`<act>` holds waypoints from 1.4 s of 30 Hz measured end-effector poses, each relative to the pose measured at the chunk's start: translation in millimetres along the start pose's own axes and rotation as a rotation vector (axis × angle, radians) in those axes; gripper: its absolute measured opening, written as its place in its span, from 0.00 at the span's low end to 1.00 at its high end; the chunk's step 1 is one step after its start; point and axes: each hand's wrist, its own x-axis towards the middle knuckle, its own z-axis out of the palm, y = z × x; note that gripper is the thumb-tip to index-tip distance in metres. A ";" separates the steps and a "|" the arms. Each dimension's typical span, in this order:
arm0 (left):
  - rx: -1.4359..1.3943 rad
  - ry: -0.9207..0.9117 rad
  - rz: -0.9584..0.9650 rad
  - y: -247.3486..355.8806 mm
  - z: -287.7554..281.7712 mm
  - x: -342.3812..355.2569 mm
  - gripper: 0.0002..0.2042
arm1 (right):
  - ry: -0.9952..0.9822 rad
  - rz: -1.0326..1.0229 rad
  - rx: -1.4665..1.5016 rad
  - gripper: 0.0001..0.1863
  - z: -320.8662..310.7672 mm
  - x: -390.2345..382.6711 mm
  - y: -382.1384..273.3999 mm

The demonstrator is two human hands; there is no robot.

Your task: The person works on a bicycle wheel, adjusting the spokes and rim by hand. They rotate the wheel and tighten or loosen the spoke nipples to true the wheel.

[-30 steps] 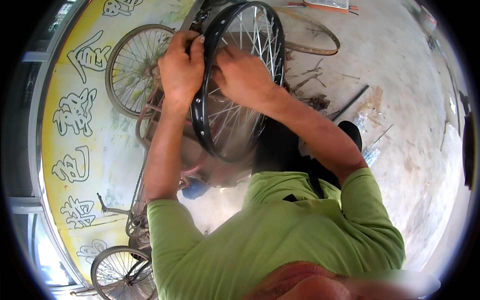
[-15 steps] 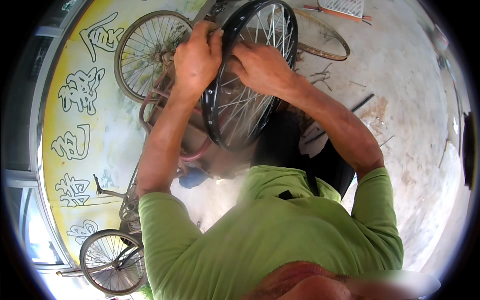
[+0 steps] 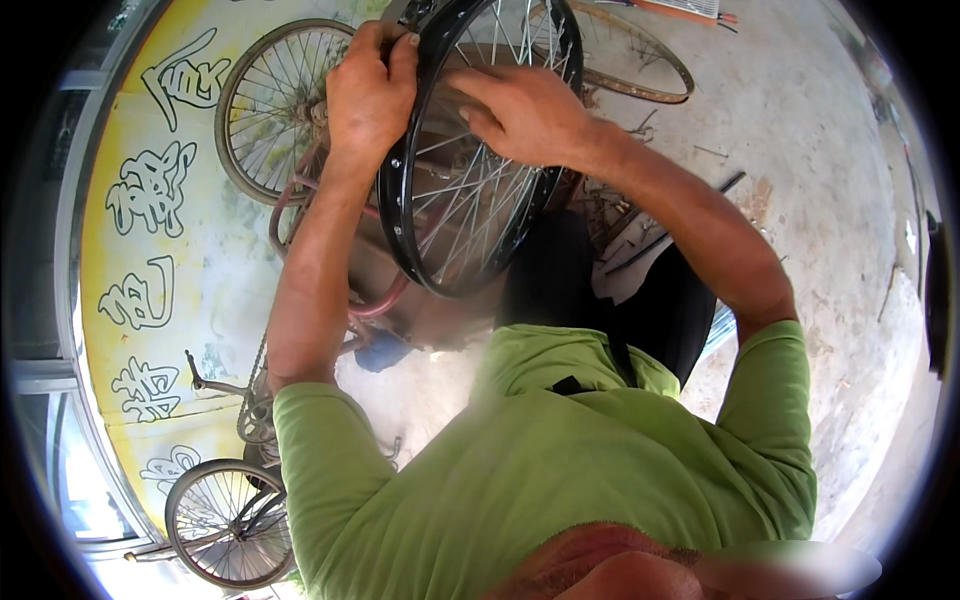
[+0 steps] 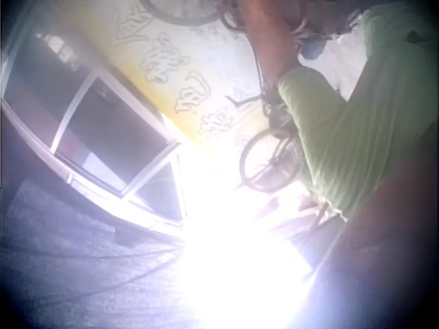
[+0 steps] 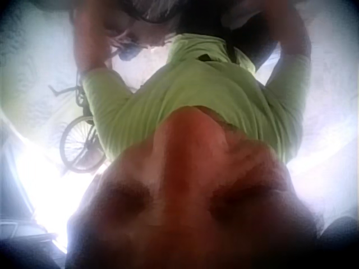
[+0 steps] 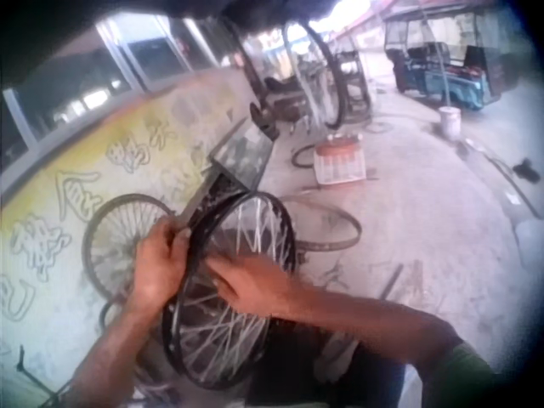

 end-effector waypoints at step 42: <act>-0.150 -0.130 -0.180 -4.4 9.0 18.5 0.12 | 0.499 0.216 0.086 0.14 41.6 -11.6 -23.4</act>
